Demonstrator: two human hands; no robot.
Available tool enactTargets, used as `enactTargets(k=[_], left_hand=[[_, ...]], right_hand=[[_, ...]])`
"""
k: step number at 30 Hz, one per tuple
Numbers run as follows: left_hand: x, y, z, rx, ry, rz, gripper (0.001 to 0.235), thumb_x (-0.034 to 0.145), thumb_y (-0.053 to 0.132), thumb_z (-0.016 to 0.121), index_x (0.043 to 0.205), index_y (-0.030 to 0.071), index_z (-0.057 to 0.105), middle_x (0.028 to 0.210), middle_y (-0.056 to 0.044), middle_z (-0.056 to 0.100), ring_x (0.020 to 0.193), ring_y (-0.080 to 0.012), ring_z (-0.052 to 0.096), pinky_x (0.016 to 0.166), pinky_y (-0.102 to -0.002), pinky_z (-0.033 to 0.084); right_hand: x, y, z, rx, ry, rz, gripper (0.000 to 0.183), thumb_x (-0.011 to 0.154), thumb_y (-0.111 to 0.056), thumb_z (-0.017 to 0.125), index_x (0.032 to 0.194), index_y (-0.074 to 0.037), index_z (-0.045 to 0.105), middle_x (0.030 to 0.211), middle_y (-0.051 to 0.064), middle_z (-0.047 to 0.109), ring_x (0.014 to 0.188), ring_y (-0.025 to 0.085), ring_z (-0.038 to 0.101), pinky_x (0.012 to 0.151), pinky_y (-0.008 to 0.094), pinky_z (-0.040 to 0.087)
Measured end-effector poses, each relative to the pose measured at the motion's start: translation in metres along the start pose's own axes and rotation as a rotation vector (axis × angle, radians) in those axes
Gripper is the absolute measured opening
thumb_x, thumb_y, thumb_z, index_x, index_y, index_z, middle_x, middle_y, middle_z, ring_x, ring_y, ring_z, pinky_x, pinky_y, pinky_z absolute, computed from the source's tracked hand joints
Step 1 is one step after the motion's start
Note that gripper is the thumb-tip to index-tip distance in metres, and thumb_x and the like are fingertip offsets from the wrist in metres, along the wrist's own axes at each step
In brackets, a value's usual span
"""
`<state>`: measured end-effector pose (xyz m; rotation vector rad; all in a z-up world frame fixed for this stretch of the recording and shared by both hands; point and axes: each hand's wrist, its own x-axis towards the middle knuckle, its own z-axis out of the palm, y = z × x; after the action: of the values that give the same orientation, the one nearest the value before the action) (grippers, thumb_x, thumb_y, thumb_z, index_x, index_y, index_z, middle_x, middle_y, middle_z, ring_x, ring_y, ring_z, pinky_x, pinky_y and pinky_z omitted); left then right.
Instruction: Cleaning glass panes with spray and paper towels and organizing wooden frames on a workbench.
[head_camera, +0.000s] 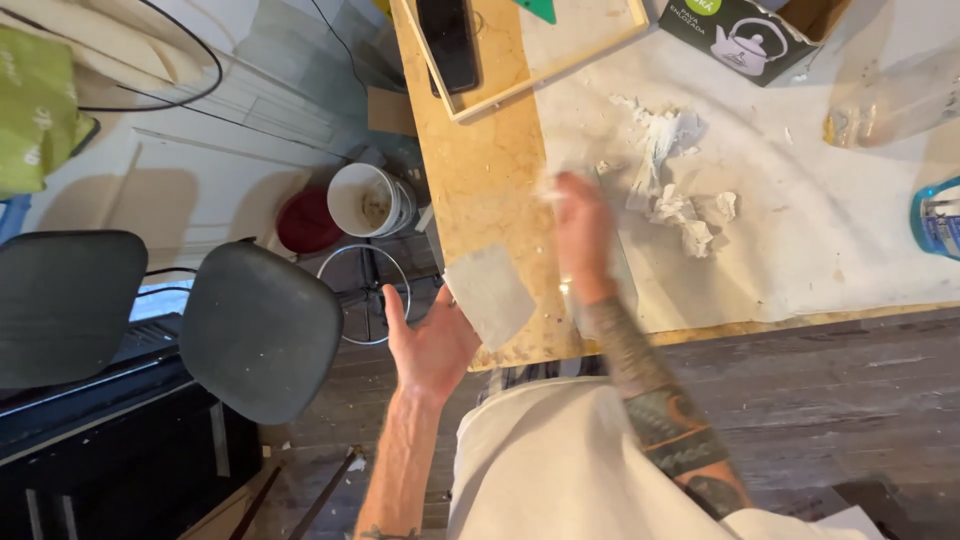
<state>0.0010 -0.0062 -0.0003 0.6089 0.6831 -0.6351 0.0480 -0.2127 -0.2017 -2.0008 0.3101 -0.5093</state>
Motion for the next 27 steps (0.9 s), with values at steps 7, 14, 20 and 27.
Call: enactTargets(k=[7,14,20,27], left_hand=[[0.023,-0.016,-0.063,-0.184,-0.059,0.165,0.069,0.086,0.065,0.053,0.126,0.009,0.065,0.117,-0.011,0.069,0.101,-0.0303,0.067,0.094,-0.042,0.05],[0.037,-0.003,-0.093,0.137,0.038,0.286,0.041,0.102,0.032,0.045,0.137,0.017,0.06,0.133,-0.009,0.066,0.118,-0.0275,0.065,0.102,-0.044,0.049],[0.012,0.003,-0.021,0.385,0.129,0.349,0.039,0.099,0.011,0.056,0.138,0.009,0.06,0.124,-0.015,0.069,0.11,-0.0292,0.068,0.095,-0.044,0.054],[-0.027,-0.002,0.02,0.602,0.135,0.315,0.066,0.094,0.029,0.043,0.157,0.009,0.038,0.149,-0.009,0.052,0.129,-0.0279,0.054,0.089,-0.045,0.047]], right_hand=[[-0.062,-0.252,0.003,0.442,-0.326,-0.272,0.03,0.099,0.003,0.056,0.12,-0.012,0.072,0.128,0.003,0.071,0.128,0.026,0.065,0.116,0.048,0.049],[-0.067,-0.066,-0.194,0.273,-0.011,0.16,0.018,0.099,-0.001,0.061,0.113,-0.003,0.072,0.12,0.018,0.07,0.12,0.03,0.064,0.108,0.045,0.047],[-0.068,0.036,-0.289,-0.388,0.222,0.087,0.038,0.09,0.014,0.065,0.122,-0.003,0.075,0.125,0.013,0.069,0.115,0.035,0.066,0.099,0.043,0.052],[-0.032,0.076,-0.305,-0.481,-0.086,0.207,0.067,0.091,-0.016,0.068,0.152,-0.002,0.046,0.156,0.027,0.042,0.145,0.042,0.037,0.116,0.054,0.032]])
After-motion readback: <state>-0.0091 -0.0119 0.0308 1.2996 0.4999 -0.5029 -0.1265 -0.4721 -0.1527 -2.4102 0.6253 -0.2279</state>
